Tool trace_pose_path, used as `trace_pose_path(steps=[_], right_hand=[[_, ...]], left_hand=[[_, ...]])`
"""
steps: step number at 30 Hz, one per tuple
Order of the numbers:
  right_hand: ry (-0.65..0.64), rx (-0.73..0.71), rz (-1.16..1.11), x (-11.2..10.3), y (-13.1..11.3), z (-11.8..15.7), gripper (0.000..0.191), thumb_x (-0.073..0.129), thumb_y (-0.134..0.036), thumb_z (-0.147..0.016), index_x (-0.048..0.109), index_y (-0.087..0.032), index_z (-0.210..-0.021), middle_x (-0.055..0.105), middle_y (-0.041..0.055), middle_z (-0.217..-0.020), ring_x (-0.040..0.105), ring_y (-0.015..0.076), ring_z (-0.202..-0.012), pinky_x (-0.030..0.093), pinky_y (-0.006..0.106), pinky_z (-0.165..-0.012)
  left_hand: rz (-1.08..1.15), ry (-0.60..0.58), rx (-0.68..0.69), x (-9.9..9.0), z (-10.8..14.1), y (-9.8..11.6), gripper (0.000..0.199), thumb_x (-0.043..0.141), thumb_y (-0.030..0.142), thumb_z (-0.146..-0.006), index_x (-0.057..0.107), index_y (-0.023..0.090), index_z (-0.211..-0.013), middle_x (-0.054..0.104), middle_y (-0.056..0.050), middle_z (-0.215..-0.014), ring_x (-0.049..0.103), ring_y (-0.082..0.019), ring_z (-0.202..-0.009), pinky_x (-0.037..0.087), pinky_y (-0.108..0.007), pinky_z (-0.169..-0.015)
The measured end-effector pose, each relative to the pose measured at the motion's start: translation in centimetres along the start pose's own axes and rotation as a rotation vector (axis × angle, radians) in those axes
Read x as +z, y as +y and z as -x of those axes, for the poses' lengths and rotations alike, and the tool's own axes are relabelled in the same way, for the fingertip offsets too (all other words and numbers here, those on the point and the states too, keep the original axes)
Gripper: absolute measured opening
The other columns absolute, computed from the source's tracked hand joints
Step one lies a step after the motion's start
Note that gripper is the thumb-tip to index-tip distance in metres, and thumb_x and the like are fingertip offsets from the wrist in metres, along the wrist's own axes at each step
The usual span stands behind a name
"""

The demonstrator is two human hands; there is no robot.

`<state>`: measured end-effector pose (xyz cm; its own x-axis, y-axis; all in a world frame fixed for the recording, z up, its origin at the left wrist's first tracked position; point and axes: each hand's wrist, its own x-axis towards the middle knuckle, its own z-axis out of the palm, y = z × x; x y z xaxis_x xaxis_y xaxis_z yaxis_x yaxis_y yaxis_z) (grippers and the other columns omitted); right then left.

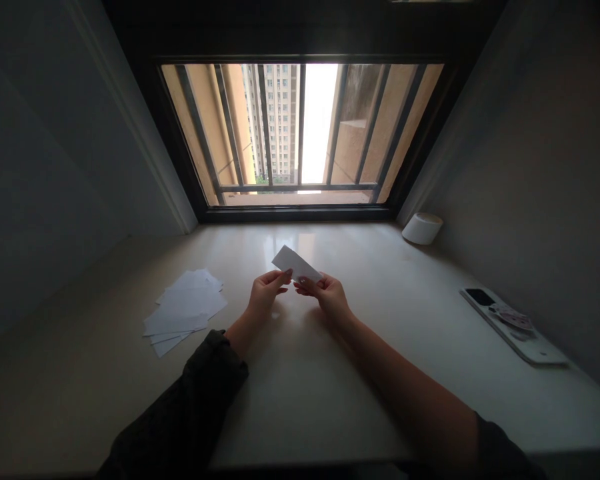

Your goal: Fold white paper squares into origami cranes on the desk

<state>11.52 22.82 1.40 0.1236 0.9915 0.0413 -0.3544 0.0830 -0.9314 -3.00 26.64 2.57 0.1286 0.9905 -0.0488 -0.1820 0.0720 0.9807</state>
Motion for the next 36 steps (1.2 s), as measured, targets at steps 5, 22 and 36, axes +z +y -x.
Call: trace_pose_path(steps=[5, 22, 36], right_hand=[[-0.037, 0.001, 0.002, 0.1, 0.3, -0.1, 0.039, 0.078, -0.039, -0.061, 0.068, -0.012, -0.086, 0.071, 0.0061, -0.068, 0.068, 0.0194, -0.065, 0.055, 0.036, -0.07], [0.049, -0.073, 0.039, 0.1, 1.1, -0.7, 0.037, 0.076, -0.039, -0.062, 0.066, -0.013, -0.086, 0.07, 0.0056, -0.069, 0.065, 0.0194, -0.062, 0.052, 0.033, -0.062], [0.068, -0.166, 0.068, -0.2, 1.6, -1.3, 0.049, 0.069, -0.044, -0.068, 0.051, -0.018, -0.105, 0.068, 0.0014, -0.066, 0.065, 0.0183, -0.059, 0.05, 0.031, -0.06]], left_hand=[[0.087, 0.12, 0.008, -0.6, -0.5, 0.5, 0.031, 0.076, 0.042, -0.058, 0.065, 0.015, -0.067, 0.059, -0.003, -0.069, 0.055, -0.013, -0.07, 0.044, -0.024, -0.063], [-0.38, 0.127, 0.425, -0.9, -0.1, -0.1, 0.032, 0.051, 0.042, -0.083, 0.053, 0.019, -0.062, 0.057, 0.0, -0.063, 0.054, -0.013, -0.06, 0.04, -0.024, -0.057], [-0.402, 0.186, 0.373, -0.6, -0.1, -0.7, 0.036, 0.046, 0.045, -0.085, 0.061, 0.019, -0.064, 0.066, -0.003, -0.066, 0.058, -0.016, -0.063, 0.041, -0.026, -0.059]])
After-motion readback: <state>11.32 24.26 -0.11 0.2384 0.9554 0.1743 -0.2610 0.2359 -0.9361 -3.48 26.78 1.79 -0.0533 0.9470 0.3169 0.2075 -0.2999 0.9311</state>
